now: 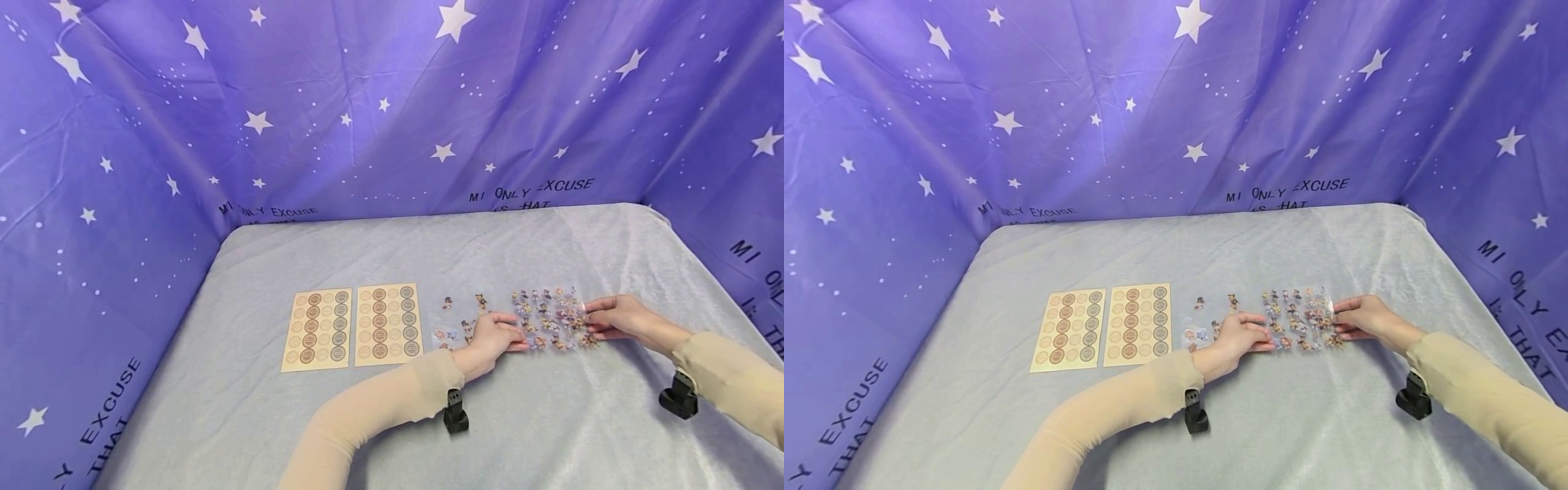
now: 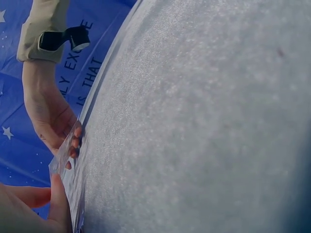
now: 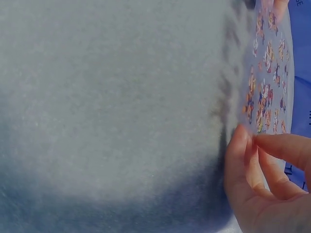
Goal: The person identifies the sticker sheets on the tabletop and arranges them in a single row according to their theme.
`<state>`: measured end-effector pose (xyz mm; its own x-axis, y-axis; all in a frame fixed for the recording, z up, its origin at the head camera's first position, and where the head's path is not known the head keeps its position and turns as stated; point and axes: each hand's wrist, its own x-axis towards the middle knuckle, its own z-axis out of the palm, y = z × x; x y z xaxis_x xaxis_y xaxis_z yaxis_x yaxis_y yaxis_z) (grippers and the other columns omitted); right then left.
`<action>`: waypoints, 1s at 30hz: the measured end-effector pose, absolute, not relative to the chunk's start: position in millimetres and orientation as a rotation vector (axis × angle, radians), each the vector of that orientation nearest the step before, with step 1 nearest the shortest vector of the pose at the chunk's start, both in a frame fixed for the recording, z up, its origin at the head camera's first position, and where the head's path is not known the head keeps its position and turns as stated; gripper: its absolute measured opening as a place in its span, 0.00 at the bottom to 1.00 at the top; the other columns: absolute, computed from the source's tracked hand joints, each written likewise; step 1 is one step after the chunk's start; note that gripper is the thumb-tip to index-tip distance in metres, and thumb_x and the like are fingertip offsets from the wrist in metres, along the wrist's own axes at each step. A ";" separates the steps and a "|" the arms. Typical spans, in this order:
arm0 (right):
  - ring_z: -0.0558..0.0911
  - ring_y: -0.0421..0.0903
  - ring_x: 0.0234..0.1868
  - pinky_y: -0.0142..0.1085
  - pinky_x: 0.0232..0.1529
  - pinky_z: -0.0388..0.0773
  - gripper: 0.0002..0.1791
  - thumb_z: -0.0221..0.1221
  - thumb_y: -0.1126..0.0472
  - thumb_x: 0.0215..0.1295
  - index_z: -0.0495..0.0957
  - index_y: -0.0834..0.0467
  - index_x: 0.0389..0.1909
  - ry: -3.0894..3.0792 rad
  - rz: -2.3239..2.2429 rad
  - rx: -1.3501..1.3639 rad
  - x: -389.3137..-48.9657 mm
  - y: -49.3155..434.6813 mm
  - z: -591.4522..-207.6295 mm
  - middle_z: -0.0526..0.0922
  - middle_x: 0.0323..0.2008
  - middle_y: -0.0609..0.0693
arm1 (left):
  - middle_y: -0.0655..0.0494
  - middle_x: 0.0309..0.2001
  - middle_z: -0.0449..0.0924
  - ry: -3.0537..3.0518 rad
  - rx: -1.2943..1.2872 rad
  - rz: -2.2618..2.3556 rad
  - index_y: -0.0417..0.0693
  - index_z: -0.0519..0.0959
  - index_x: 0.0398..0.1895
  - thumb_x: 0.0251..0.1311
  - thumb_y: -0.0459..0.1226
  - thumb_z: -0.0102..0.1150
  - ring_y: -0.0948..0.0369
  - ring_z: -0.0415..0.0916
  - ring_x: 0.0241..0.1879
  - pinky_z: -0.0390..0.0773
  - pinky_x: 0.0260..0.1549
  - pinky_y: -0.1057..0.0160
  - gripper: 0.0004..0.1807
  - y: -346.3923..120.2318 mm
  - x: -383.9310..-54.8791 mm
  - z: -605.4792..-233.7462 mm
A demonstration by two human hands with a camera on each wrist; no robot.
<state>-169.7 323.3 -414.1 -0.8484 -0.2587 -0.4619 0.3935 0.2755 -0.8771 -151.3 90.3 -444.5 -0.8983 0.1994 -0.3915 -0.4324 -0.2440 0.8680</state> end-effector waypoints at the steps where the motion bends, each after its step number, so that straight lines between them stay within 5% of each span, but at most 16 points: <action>1: 0.80 0.39 0.26 0.33 0.31 0.80 0.09 0.47 0.72 0.59 0.74 0.63 0.38 2.024 -1.615 0.121 -169.8 323.3 -414.1 0.80 0.24 0.46 | 0.35 0.27 0.77 1.622 -0.285 2.189 0.31 0.74 0.37 0.43 0.13 0.49 0.43 0.78 0.31 0.81 0.28 0.59 0.17 90.5 -151.3 -444.1; 15: 0.79 0.38 0.27 0.34 0.32 0.80 0.14 0.47 0.73 0.60 0.69 0.77 0.44 2.097 -1.565 0.090 -174.4 321.1 -415.4 0.80 0.25 0.45 | 0.34 0.27 0.78 1.696 -0.287 2.193 0.31 0.73 0.37 0.42 0.14 0.50 0.42 0.78 0.29 0.81 0.25 0.60 0.17 91.9 -152.1 -440.2; 24: 0.80 0.39 0.26 0.33 0.32 0.80 0.10 0.48 0.73 0.58 0.74 0.67 0.39 2.091 -1.602 0.102 -174.4 320.6 -416.1 0.81 0.25 0.46 | 0.35 0.25 0.78 1.744 -0.249 2.191 0.31 0.73 0.38 0.43 0.14 0.50 0.40 0.77 0.28 0.81 0.22 0.61 0.17 90.8 -152.3 -441.3; 30: 0.80 0.38 0.26 0.34 0.32 0.80 0.18 0.49 0.72 0.59 0.65 0.83 0.45 2.154 -1.546 0.080 -174.4 318.4 -416.5 0.81 0.25 0.46 | 0.37 0.25 0.78 1.771 -0.237 2.181 0.30 0.73 0.40 0.43 0.14 0.51 0.40 0.77 0.27 0.81 0.21 0.61 0.18 90.5 -152.9 -444.1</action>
